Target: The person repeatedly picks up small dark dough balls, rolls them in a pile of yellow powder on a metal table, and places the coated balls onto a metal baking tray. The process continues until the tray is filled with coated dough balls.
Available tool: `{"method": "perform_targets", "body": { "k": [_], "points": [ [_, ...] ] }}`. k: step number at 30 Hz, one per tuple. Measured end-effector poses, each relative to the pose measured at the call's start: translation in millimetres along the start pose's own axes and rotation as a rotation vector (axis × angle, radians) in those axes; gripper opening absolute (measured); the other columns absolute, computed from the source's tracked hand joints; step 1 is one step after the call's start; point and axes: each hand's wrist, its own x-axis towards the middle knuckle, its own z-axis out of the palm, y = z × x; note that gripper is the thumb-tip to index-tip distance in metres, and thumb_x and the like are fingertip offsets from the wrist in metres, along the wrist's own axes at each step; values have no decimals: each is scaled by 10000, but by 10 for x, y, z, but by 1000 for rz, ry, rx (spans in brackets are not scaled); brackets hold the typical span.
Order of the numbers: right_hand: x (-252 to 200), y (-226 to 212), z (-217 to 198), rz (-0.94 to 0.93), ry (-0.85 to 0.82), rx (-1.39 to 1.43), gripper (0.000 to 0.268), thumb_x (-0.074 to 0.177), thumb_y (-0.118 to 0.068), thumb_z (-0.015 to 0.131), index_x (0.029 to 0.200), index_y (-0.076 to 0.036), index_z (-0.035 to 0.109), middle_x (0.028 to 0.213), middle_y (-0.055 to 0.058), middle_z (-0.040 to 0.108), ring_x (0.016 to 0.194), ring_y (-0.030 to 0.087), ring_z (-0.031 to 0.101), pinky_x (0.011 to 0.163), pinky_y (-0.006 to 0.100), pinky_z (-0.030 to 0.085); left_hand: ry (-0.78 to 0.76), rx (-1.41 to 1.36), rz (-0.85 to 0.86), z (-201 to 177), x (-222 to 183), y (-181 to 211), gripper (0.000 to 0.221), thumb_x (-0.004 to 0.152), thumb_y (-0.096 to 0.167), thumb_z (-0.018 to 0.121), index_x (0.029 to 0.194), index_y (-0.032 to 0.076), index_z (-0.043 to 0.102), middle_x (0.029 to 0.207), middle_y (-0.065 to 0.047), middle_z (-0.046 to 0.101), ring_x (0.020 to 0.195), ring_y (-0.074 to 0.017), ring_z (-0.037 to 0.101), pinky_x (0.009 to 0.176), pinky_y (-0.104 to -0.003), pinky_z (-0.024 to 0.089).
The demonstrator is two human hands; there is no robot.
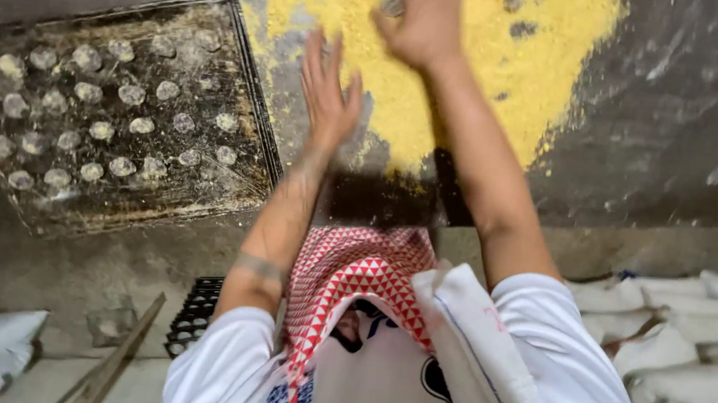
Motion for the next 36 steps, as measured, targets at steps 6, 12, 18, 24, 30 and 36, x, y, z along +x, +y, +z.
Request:
{"method": "perform_targets", "body": {
  "k": [6,12,18,24,30,36],
  "points": [
    [-956,-90,50,-26,66,-92,575,1086,-456,526,1625,-279,437,1692,162,233,1508,516,172,1149,758,56,-248,126,-92,132,1171,157,551,1169,414,518,1643,183,357,1726,-212,70,1604,-409,-9,1294,-638,-27],
    [-612,886,-170,170,227,140,601,1065,-477,547,1593,-203,459,1666,217,239,1512,513,165,1205,677,103,-295,41,99,488,661,905,544,1107,326,543,1616,211,391,1720,-177,105,1590,-400,26,1292,-614,10],
    [-551,661,311,52,268,155,508,1130,-424,467,1596,-222,470,1684,133,347,1527,432,307,1269,607,225,-400,59,273,297,551,787,657,1047,281,567,1627,102,315,1683,-219,98,1557,-423,80,1236,-661,34],
    [-1681,139,430,-62,154,-48,554,1071,-465,449,1595,-290,398,1689,103,247,1514,438,253,1222,671,137,-469,147,410,-96,-117,568,611,1103,320,509,1653,158,299,1760,-174,35,1622,-410,45,1304,-644,105],
    [-813,484,-34,225,83,24,599,1101,-517,439,1646,-302,310,1714,143,132,1561,461,99,1239,668,51,-401,200,347,-22,668,918,654,1070,445,512,1623,123,378,1674,-237,105,1516,-509,34,1202,-695,113],
    [-874,383,126,217,110,92,554,1192,-409,379,1702,-200,326,1765,132,206,1627,387,203,1331,594,117,-438,255,362,177,641,813,615,1163,365,469,1683,80,308,1762,-155,133,1610,-468,62,1326,-623,135]
  ]
}}
